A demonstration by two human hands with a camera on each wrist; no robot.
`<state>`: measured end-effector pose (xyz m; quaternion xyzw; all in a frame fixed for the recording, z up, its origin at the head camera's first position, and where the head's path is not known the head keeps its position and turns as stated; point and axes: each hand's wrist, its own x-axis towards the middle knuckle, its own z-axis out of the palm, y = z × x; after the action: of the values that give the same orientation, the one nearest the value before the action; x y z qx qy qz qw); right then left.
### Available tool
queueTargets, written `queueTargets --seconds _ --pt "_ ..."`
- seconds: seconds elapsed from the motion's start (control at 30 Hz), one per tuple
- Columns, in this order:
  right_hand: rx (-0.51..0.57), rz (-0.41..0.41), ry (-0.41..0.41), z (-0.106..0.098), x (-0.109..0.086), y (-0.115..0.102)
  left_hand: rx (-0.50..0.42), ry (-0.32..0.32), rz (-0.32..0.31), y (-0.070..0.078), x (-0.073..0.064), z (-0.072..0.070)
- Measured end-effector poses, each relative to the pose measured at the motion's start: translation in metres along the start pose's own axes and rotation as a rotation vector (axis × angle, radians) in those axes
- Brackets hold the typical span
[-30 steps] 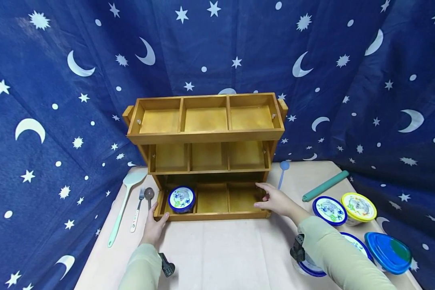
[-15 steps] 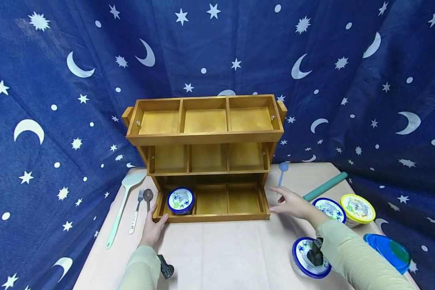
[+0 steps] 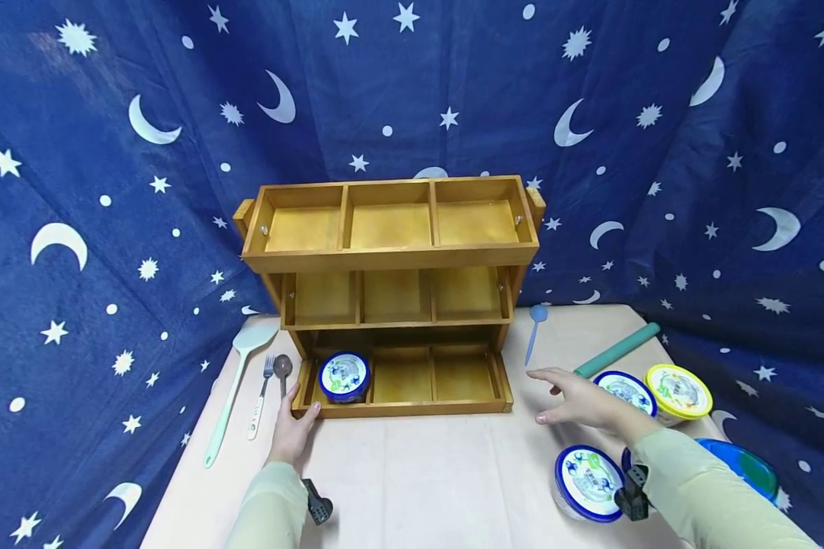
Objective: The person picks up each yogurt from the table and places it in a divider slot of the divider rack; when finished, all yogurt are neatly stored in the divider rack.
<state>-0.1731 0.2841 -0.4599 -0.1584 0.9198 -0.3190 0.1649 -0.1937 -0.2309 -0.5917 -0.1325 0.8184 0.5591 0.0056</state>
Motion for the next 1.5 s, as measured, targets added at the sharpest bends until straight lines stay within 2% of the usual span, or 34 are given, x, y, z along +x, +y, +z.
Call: queueTargets --seconds 0.2,0.33,0.47,0.67,1.03,1.17,1.3,1.5 --pt "-0.059 0.027 -0.064 -0.003 -0.013 0.0 0.006 0.007 -0.017 -0.001 0.001 0.0" --pt "-0.072 0.007 -0.105 -0.005 -0.021 0.003 0.003 -0.001 -0.035 -0.002 0.002 0.0" --pt "-0.057 -0.024 -0.146 -0.005 -0.027 0.005 -0.016 0.005 -0.033 -0.001 0.003 0.001" --pt "-0.075 0.009 -0.199 -0.002 -0.036 0.005 -0.024 0.007 -0.019 -0.001 0.004 0.001" --pt "-0.184 0.019 -0.236 0.009 -0.043 0.009 -0.015 0.003 -0.013 0.002 0.0 0.0" --pt "-0.159 0.037 -0.255 0.012 -0.044 0.008 -0.003 -0.004 -0.016 0.002 0.0 0.001" --pt "-0.133 0.003 -0.272 0.014 -0.045 0.007 -0.005 -0.004 -0.009 0.001 0.0 0.0" --pt "-0.198 -0.018 -0.257 0.016 -0.048 0.006 -0.005 -0.002 -0.015 -0.001 0.001 0.0"
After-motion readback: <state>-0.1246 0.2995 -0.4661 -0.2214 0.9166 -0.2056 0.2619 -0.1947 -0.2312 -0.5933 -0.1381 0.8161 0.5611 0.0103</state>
